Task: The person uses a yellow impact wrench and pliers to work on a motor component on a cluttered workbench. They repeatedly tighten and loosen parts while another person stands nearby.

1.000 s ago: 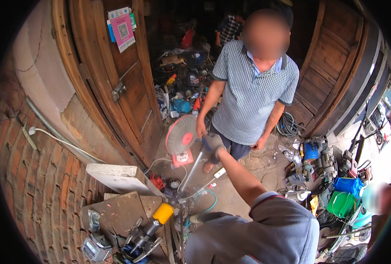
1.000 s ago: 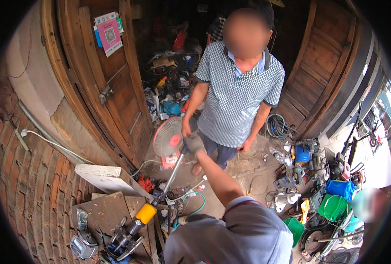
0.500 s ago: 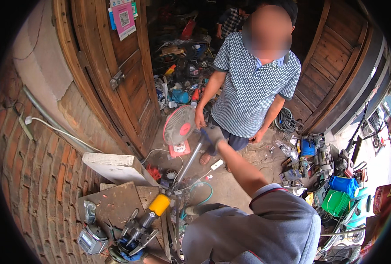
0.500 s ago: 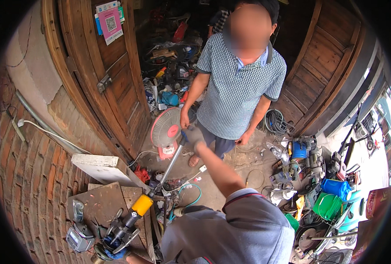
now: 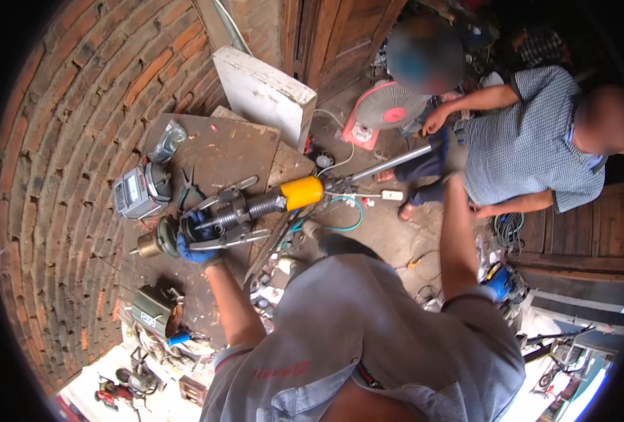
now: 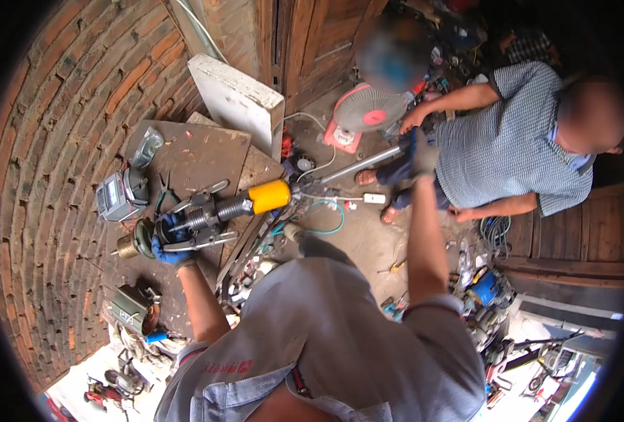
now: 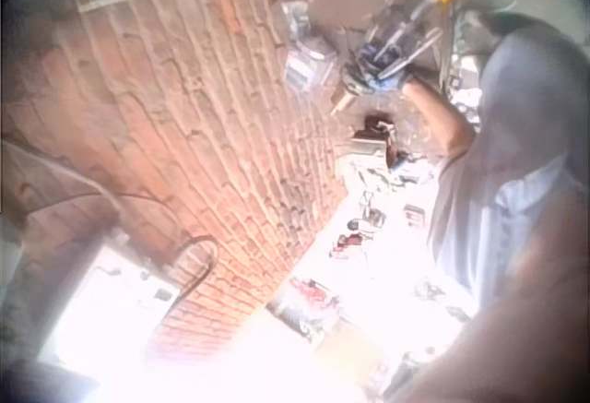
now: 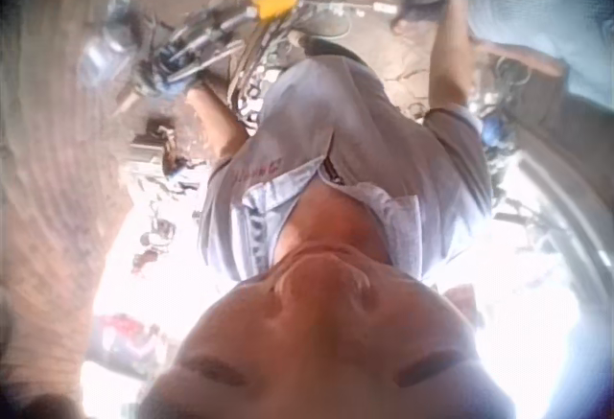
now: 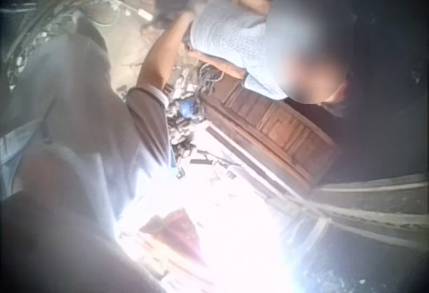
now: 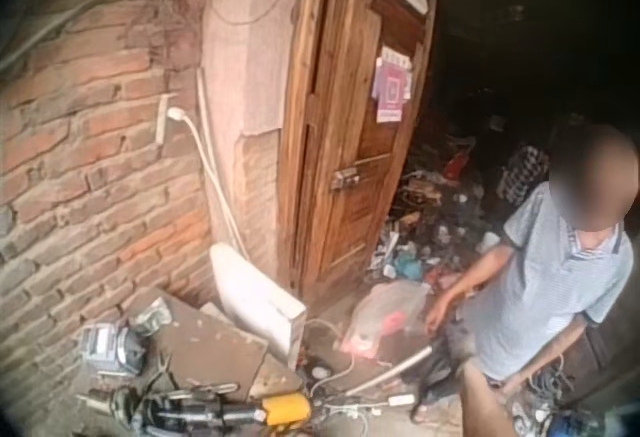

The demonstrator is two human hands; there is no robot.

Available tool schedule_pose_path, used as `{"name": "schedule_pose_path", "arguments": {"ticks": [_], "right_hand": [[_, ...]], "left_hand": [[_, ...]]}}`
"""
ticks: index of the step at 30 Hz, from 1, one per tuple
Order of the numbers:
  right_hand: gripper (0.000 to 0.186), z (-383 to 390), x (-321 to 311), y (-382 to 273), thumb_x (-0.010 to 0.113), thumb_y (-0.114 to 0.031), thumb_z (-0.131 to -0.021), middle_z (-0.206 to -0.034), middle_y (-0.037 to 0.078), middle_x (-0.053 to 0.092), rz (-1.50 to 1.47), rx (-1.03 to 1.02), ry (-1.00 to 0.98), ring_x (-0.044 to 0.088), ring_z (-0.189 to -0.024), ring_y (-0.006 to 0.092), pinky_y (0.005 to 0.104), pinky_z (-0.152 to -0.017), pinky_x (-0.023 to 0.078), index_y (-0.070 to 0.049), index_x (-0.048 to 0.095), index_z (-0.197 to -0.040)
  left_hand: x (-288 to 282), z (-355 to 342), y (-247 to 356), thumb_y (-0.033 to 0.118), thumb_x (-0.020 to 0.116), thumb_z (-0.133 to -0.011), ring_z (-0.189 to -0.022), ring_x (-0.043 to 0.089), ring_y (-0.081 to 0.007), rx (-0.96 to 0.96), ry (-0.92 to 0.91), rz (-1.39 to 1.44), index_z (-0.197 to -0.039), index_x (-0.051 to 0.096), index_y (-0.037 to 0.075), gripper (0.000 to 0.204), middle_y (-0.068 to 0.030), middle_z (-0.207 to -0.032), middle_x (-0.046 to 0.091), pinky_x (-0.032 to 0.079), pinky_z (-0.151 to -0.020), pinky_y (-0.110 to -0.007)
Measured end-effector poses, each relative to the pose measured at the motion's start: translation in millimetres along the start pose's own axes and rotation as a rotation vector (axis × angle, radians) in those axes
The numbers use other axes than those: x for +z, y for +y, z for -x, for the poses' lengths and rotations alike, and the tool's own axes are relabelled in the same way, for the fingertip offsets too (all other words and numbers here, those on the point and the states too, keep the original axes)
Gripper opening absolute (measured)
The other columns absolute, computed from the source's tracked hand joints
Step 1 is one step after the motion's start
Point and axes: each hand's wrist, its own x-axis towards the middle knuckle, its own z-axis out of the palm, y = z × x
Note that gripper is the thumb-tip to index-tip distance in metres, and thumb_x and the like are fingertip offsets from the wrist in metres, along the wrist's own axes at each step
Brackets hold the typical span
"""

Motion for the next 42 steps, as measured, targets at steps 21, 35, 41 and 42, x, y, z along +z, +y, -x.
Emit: {"name": "schedule_pose_path", "arguments": {"ticks": [21, 35, 41, 42], "right_hand": [[0.026, 169, 144, -93, 0.079, -0.007, -0.079, -0.098, 0.011, 0.069, 0.179, -0.301, -0.358, 0.066, -0.085, 0.0180, 0.0316, -0.074, 0.053, -0.004, 0.061, -0.098], [0.016, 47, 3, -19, 0.052, -0.009, -0.098, -0.092, 0.008, 0.067, 0.490, -0.208, 0.109, 0.066, -0.083, 0.0182, 0.0296, -0.069, 0.053, 0.002, 0.063, -0.104], [0.043, 144, 122, -80, 0.071, 0.004, -0.080, -0.111, 0.010, 0.064, 0.113, -0.295, -0.481, 0.063, -0.095, 0.0160, 0.0304, -0.082, 0.052, -0.005, 0.054, -0.119], [0.039, 149, 105, -85, 0.069, 0.003, -0.082, -0.110, 0.010, 0.065, 0.145, -0.294, -0.482, 0.064, -0.095, 0.0162, 0.0307, -0.082, 0.052, -0.004, 0.055, -0.118]], "left_hand": [[23, -2, -21, 0.026, 0.068, -0.090, -0.108, 0.062, -0.0330, 0.233, 0.351, -0.623, -0.118, 0.062, -0.003, 0.041, -0.0159, -0.119, 0.065, 0.049, -0.100, -0.048], [28, -28, -56, 0.037, 0.054, -0.089, -0.120, 0.055, -0.0358, 0.170, 0.323, -0.511, -0.127, 0.060, -0.002, 0.054, -0.0184, -0.128, 0.061, 0.035, -0.111, -0.052], [9, -7, -20, 0.042, 0.048, -0.089, -0.126, 0.052, -0.0370, 0.070, 0.161, -0.251, -0.130, 0.059, -0.002, 0.061, -0.0194, -0.132, 0.060, 0.029, -0.116, -0.053], [17, -15, -18, 0.043, 0.047, -0.089, -0.126, 0.052, -0.0372, 0.013, 0.116, -0.210, -0.131, 0.058, -0.002, 0.062, -0.0196, -0.133, 0.059, 0.028, -0.116, -0.053]]}}
